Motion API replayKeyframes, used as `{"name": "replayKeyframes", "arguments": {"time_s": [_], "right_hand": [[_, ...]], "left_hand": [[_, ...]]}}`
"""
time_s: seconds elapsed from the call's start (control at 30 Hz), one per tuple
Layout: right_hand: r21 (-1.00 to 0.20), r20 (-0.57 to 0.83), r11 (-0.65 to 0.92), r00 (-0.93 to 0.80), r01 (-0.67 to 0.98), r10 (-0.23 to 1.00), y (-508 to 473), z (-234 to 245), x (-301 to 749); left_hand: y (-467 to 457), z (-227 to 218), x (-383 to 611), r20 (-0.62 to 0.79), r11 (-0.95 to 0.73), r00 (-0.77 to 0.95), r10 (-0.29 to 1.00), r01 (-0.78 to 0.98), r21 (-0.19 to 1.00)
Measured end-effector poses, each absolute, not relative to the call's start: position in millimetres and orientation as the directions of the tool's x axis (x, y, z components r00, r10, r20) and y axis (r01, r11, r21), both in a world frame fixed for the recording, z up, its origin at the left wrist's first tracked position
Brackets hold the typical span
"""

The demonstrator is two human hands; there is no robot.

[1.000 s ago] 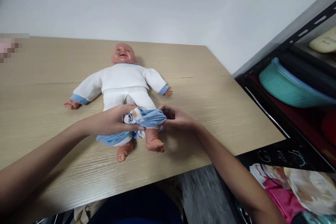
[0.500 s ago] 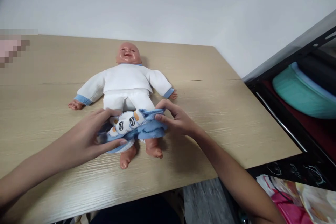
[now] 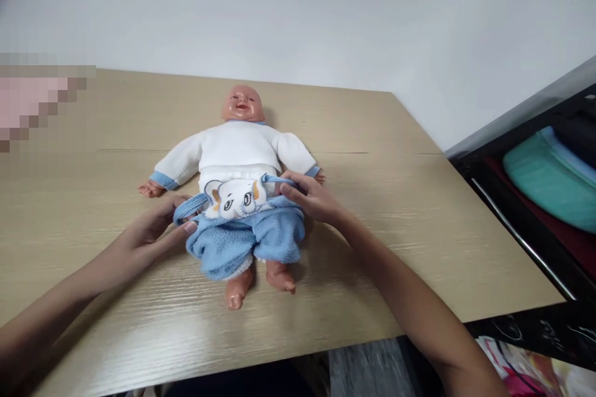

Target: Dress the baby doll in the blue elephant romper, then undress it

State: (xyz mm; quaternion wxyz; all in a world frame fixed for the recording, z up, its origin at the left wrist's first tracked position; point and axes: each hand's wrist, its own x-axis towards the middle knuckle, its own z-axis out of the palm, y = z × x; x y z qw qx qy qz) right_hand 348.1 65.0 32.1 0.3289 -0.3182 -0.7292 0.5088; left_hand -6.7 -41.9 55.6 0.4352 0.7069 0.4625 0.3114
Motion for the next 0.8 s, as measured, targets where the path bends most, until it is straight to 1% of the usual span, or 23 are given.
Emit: {"name": "replayKeyframes", "arguments": {"time_s": [0.07,0.1,0.13,0.2,0.3,0.33,0.4,0.47,0.57,0.63,0.7,0.8], "right_hand": [[-0.94,0.126,0.314,-0.716,0.135,0.687,64.6,36.2,361.1],[-0.934,0.125,0.332,-0.752,0.131,0.648,63.8,37.2,366.0],[-0.931,0.131,0.343,-0.761,0.126,0.635,62.6,37.3,369.0],[-0.934,0.152,0.335,-0.708,0.126,0.689,58.9,34.9,368.7],[-0.951,0.171,0.282,-0.539,0.129,0.825,53.3,27.0,355.8],[-0.954,0.187,0.274,-0.472,0.121,0.862,52.3,24.2,350.0],[-0.955,0.231,0.281,-0.352,0.096,0.907,52.2,19.6,338.8],[-0.95,0.268,0.301,-0.278,0.083,0.922,54.4,17.2,328.9],[-0.948,0.273,0.303,-0.234,0.103,0.933,61.9,16.7,315.1],[-0.944,0.275,0.302,-0.192,0.13,0.942,69.9,16.6,305.0],[-0.935,0.292,0.316,-0.152,0.162,0.944,79.3,16.7,295.0],[-0.915,0.319,0.347,-0.159,0.206,0.934,89.9,20.3,285.6]], "left_hand": [[-44.4,52.3,-6.4,0.059,-0.21,0.384,0.921,0.365,0.907],[-46.1,50.9,-6.0,0.069,-0.224,0.388,0.919,0.371,0.901],[-47.7,49.9,-5.4,0.079,-0.242,0.392,0.917,0.387,0.89],[-49.4,48.6,-3.2,0.132,-0.308,0.384,0.914,0.442,0.843],[-46.1,48.3,1.9,0.256,-0.413,0.344,0.903,0.536,0.736],[-43.7,48.2,3.5,0.284,-0.427,0.328,0.901,0.551,0.717],[-37.4,47.6,6.0,0.303,-0.422,0.297,0.905,0.547,0.723],[-30.1,46.0,7.3,0.294,-0.388,0.257,0.921,0.519,0.762],[-17.1,42.6,6.4,0.256,-0.339,0.233,0.938,0.466,0.817],[-6.8,41.3,4.0,0.193,-0.283,0.245,0.95,0.421,0.862],[3.8,42.0,0.8,0.099,-0.188,0.24,0.966,0.382,0.905],[16.0,47.6,-2.8,-0.001,-0.072,0.206,0.979,0.345,0.936]]}}
